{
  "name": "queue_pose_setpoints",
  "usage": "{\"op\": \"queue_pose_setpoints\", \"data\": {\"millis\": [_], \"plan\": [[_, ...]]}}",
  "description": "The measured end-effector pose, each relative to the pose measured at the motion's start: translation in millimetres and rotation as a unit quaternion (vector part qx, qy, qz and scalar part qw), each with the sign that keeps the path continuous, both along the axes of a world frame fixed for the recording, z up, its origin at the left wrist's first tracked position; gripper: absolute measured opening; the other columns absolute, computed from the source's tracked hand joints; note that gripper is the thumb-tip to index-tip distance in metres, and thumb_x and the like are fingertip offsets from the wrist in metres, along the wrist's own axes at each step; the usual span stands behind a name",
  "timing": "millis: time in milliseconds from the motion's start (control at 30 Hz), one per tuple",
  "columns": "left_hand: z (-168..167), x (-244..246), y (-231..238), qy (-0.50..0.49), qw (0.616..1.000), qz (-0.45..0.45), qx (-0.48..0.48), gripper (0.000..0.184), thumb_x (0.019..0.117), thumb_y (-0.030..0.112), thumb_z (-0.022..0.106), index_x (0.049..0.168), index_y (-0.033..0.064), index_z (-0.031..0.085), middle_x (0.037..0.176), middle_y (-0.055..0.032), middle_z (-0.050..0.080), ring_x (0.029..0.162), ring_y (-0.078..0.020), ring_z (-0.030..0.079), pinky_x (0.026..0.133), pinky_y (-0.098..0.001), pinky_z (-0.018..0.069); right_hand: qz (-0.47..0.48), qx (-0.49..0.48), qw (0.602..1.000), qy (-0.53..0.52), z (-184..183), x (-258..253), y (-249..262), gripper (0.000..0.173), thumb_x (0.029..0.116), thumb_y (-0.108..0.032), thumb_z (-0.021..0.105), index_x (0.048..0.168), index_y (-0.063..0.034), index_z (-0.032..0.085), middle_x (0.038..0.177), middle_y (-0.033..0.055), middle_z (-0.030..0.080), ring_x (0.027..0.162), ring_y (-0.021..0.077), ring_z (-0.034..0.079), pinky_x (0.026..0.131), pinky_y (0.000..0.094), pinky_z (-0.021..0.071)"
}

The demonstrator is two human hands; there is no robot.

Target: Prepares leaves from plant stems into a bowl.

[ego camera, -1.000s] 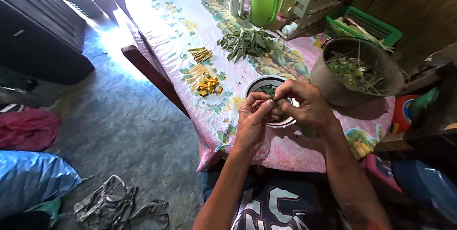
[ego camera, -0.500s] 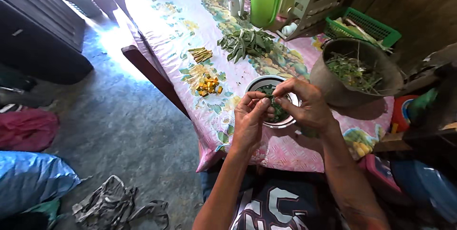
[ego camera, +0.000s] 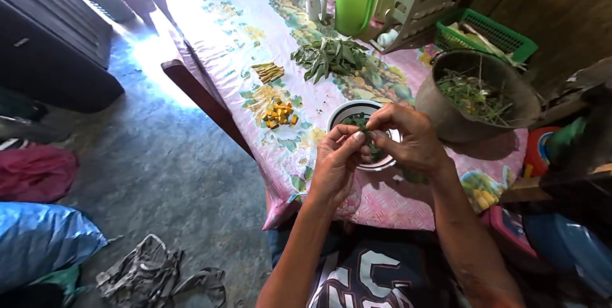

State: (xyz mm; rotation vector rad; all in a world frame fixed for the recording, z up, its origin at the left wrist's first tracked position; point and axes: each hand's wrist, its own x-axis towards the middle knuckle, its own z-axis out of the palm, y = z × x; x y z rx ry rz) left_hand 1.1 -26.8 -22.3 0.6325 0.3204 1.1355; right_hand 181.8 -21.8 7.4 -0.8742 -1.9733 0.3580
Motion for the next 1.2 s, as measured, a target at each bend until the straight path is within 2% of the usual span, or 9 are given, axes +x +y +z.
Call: {"op": "queue_pose_setpoints", "data": {"millis": [167,367,500,633,833,1033,1200], "plan": [[1.3,0.1,-0.5,0.001,1.0,-0.004,-0.01,0.006,0.1001,0.006,0.061,0.101,0.0073,0.066,0.084,-0.0089,0.066,0.067,-0.0127,0.065,0.068,-0.028,0.0592,0.015,0.015,1.0,-0.009,0.8,1.7,1.1,0.016,0.0883,-0.005,0.066,0.103,-0.0006,0.069,0.098,0.0048,0.068,0.079,0.0074,0.065,0.07,0.0234,0.0594],[-0.5,2.0,-0.7,0.001,1.0,-0.005,-0.003,0.006,0.1004,0.006,0.06,0.101,0.0078,0.066,0.084,-0.0086,0.066,0.067,-0.013,0.065,0.068,-0.0288,0.0591,-0.024,0.019,0.999,-0.032,3.1,-0.4,-1.2,0.01,0.0866,-0.008,0.064,0.095,-0.0044,0.069,0.093,0.0027,0.066,0.074,0.006,0.062,0.062,0.0213,0.0551],[0.6,3.1,-1.8,-0.002,1.0,-0.005,-0.003,0.006,0.1006,0.005,0.06,0.102,0.008,0.065,0.084,-0.0087,0.066,0.067,-0.0132,0.065,0.069,-0.0291,0.0595,-0.028,0.026,0.999,-0.013,0.2,-0.1,-0.7,0.009,0.0862,-0.009,0.062,0.093,-0.0049,0.067,0.092,0.0025,0.064,0.074,0.0065,0.061,0.061,0.0219,0.0542],[1.7,4.4,-2.4,-0.002,1.0,0.007,-0.003,0.007,0.1007,0.005,0.059,0.101,0.0084,0.065,0.082,-0.0078,0.065,0.066,-0.0131,0.065,0.067,-0.0288,0.0595,-0.035,0.029,0.999,-0.004,-1.9,1.4,-1.2,0.01,0.0861,-0.008,0.062,0.094,-0.0048,0.067,0.092,0.0026,0.064,0.076,0.0068,0.062,0.062,0.0222,0.0549],[0.2,2.4,-1.8,-0.004,1.0,0.009,-0.004,0.006,0.1009,0.006,0.059,0.101,0.0089,0.065,0.083,-0.008,0.065,0.067,-0.0129,0.065,0.068,-0.0283,0.0593,-0.008,0.043,0.999,-0.003,-0.9,4.0,-2.2,0.02,0.0882,-0.008,0.065,0.107,-0.0015,0.069,0.099,0.0042,0.066,0.08,0.0072,0.063,0.066,0.0226,0.0573],[1.3,2.3,-3.0,0.0,1.0,0.007,0.0,0.006,0.1007,0.006,0.06,0.102,0.009,0.065,0.082,-0.0077,0.064,0.067,-0.0126,0.065,0.068,-0.0281,0.0592,-0.008,0.027,0.999,-0.027,2.1,1.8,-1.5,0.013,0.0883,-0.004,0.063,0.099,-0.0016,0.07,0.098,0.0048,0.066,0.08,0.0077,0.064,0.069,0.0229,0.058],[1.7,0.9,-3.4,0.014,1.0,0.014,0.005,0.006,0.1007,0.006,0.06,0.103,0.0091,0.065,0.083,-0.007,0.065,0.068,-0.0126,0.065,0.069,-0.0282,0.0592,-0.047,0.0,0.998,-0.038,0.7,6.6,-3.4,0.012,0.093,-0.008,0.063,0.102,-0.0014,0.067,0.098,0.0048,0.065,0.077,0.0069,0.064,0.068,0.023,0.0593]]}}
